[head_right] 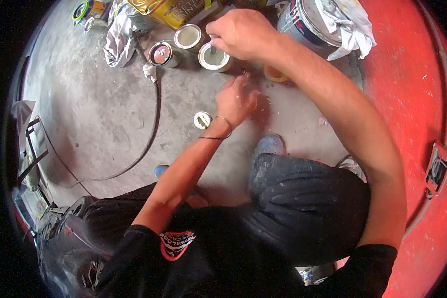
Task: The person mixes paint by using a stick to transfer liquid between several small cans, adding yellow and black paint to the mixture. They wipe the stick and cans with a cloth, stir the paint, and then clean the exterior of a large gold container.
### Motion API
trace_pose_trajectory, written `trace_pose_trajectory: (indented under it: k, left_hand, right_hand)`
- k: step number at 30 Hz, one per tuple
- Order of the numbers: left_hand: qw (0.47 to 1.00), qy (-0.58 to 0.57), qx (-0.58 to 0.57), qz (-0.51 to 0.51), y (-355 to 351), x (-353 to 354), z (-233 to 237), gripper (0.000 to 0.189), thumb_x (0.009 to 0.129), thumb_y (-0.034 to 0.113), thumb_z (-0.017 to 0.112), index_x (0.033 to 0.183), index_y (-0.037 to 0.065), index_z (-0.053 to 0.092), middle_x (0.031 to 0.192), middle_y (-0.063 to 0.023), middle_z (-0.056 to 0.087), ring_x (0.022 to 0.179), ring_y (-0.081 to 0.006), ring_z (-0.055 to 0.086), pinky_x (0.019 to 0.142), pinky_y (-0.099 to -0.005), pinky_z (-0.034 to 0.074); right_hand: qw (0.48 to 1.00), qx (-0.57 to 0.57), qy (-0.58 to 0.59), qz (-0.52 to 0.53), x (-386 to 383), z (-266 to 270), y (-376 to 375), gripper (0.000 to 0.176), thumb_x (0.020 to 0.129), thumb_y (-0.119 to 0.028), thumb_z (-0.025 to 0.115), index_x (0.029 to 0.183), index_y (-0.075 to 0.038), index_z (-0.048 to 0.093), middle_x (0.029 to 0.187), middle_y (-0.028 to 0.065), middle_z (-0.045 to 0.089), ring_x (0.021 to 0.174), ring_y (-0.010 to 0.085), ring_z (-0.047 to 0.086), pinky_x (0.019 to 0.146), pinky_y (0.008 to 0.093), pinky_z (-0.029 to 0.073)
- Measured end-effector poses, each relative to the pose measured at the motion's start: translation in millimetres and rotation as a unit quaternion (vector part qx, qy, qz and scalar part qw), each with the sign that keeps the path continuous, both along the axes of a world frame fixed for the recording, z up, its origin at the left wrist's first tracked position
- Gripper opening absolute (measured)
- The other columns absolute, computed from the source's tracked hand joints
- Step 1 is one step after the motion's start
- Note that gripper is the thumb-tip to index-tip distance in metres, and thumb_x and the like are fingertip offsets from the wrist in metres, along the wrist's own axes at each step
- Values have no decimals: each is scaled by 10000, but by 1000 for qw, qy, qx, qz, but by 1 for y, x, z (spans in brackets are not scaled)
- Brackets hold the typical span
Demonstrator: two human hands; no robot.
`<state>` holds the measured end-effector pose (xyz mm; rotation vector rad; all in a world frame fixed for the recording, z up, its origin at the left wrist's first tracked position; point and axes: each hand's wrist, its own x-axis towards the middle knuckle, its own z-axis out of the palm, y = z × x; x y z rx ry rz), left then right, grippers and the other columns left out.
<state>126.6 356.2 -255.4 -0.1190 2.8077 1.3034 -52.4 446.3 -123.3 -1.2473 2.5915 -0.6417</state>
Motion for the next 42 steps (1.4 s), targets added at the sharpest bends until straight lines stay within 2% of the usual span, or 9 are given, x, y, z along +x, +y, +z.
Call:
trace_pose_trajectory:
  k: [3,10,15,19,24,29,34,37,42]
  left_hand:
    - [993,68,57,77,48,-23,-7,623,807,303,901,1335,59,675,1230,-221,732,1162,-451,678,1012,-544,550]
    - [998,12,67,7,62,-49,-10,733,761,320,914,1371,43,616,1268,-243,712,1202,-470,646,1006,-555,524]
    - [986,58,96,-127,6,0,16,785,687,223,912,1381,82,573,1255,-200,682,1202,-442,624,1027,-539,492]
    - [969,-15,83,-233,-73,15,86,866,707,215,940,1462,49,550,1335,-220,675,1284,-437,631,1079,-505,528]
    - [957,60,-32,-283,-155,-2,155,872,719,198,944,1478,53,542,1391,-187,661,1333,-421,620,1125,-485,518]
    - [950,148,-106,-252,-196,-39,157,842,736,179,926,1478,73,544,1392,-170,661,1317,-411,619,1128,-484,521]
    - [950,173,-149,-212,-208,-69,142,807,753,208,909,1469,85,558,1368,-160,667,1293,-403,624,1096,-494,522]
    - [947,194,-148,-207,-206,-78,142,796,744,210,907,1461,112,574,1360,-160,671,1290,-409,620,1095,-499,514]
    - [947,195,-163,-198,-200,-93,140,813,740,231,909,1474,133,575,1359,-154,676,1300,-405,618,1090,-503,509]
  right_hand:
    - [1000,18,0,20,-7,4,1,214,946,-274,718,989,-66,747,891,206,740,907,449,721,810,573,562]
    - [996,-48,71,23,5,-12,7,253,959,-296,717,937,-45,692,793,193,696,821,443,693,752,548,539]
    - [998,1,-58,4,17,4,9,246,966,-293,729,945,-50,695,828,193,707,841,440,705,759,562,545]
    - [994,14,105,39,17,-5,7,185,913,-249,737,940,-66,748,844,195,746,870,419,749,782,558,589]
    - [985,1,165,59,17,-15,6,198,958,-263,722,941,-66,704,855,177,738,852,409,738,743,545,576]
    - [999,36,36,5,30,-4,7,228,996,-279,721,971,-64,649,874,171,711,839,433,701,700,531,544]
    - [991,-5,133,-7,32,-6,11,261,1000,-299,734,981,-49,657,826,184,714,819,444,703,707,536,548]
    - [998,56,38,4,33,-3,6,287,1020,-355,677,1017,-68,677,890,209,729,880,465,713,772,581,559]
    - [996,59,64,-26,40,2,2,289,996,-326,709,959,-40,699,864,225,733,871,473,719,781,582,563]
